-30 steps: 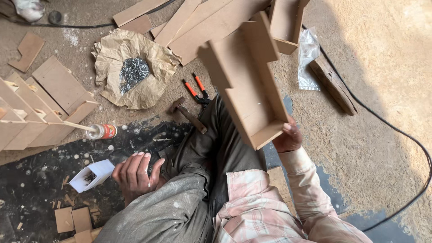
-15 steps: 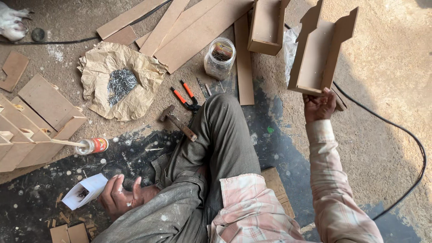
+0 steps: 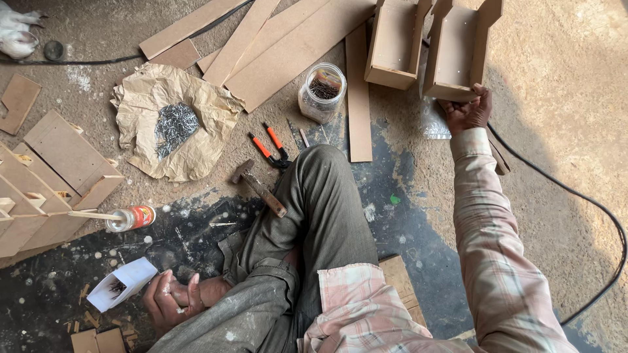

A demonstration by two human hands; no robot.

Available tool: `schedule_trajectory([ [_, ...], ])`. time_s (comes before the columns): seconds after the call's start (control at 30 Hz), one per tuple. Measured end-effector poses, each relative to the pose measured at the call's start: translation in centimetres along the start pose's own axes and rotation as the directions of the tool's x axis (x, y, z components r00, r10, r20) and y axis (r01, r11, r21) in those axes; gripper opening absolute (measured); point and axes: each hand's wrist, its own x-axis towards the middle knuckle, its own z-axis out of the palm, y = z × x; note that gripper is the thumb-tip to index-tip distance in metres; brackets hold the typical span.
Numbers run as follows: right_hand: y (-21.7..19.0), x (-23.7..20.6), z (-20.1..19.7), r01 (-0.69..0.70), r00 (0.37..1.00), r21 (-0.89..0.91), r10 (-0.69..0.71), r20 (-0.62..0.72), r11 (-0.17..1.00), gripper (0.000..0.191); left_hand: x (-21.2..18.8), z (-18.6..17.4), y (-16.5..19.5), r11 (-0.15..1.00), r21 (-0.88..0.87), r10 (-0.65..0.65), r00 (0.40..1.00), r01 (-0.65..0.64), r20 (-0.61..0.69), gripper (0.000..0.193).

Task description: The person assembles small wooden parts by hammering nails into them. They pick up pieces, align them, and use a hammer to drive nails, occasionally applying glue to joints before joining them.

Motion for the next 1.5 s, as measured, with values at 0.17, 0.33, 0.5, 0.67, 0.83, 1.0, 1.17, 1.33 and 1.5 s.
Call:
schedule_trajectory([
  [0.17,0.5,1.6,0.8,-0.043,0.998,-0.009,0.042,-0.046,0.999,0.077,-0.3,0.5,0.6,0.998,-0.048,-0.047,0.996,0.051,0.073,0.049],
  [0.33,1.6,2.2,0.1,-0.037,0.998,0.005,0.037,-0.041,0.999,0.072,0.2,0.7,1.6,0.996,-0.071,-0.048,0.99,0.057,0.132,0.051],
  [0.5,1.5,2.7,-0.9,-0.042,0.999,0.023,0.042,0.008,0.999,0.056,0.3,1.1,1.9,0.994,-0.073,-0.064,0.987,0.076,0.145,0.053],
  [0.67,1.0,2.1,-1.0,-0.01,1.0,-0.108,0.008,-0.02,0.994,0.046,-0.4,1.9,1.0,0.993,-0.098,-0.04,0.981,0.059,0.191,0.054],
  [0.83,0.1,0.0,-0.3,0.092,0.995,-0.462,-0.067,0.071,0.882,0.039,-1.5,2.7,-0.3,0.992,-0.121,-0.018,0.98,0.042,0.198,0.054],
  [1.0,0.7,-0.7,-0.2,0.198,0.98,-0.657,-0.155,0.123,0.728,0.038,-2.1,3.4,-0.8,0.987,-0.155,-0.008,0.981,0.039,0.196,0.051],
  [1.17,2.0,-0.2,-0.3,0.233,0.964,-0.729,-0.251,0.087,0.644,0.046,-1.7,3.0,-2.6,0.836,-0.005,0.549,0.836,-0.549,0.004,0.045],
  [1.33,4.4,-3.0,-0.7,0.401,0.788,-0.876,-0.589,0.181,0.268,0.075,-1.8,1.6,-3.4,0.972,-0.19,-0.127,0.989,0.139,0.074,0.053],
  [1.5,9.1,-9.3,0.1,0.659,0.734,-0.6,-0.561,0.383,0.453,0.059,2.0,-2.8,-2.7,0.979,-0.066,-0.196,0.98,0.195,-0.016,0.052],
])
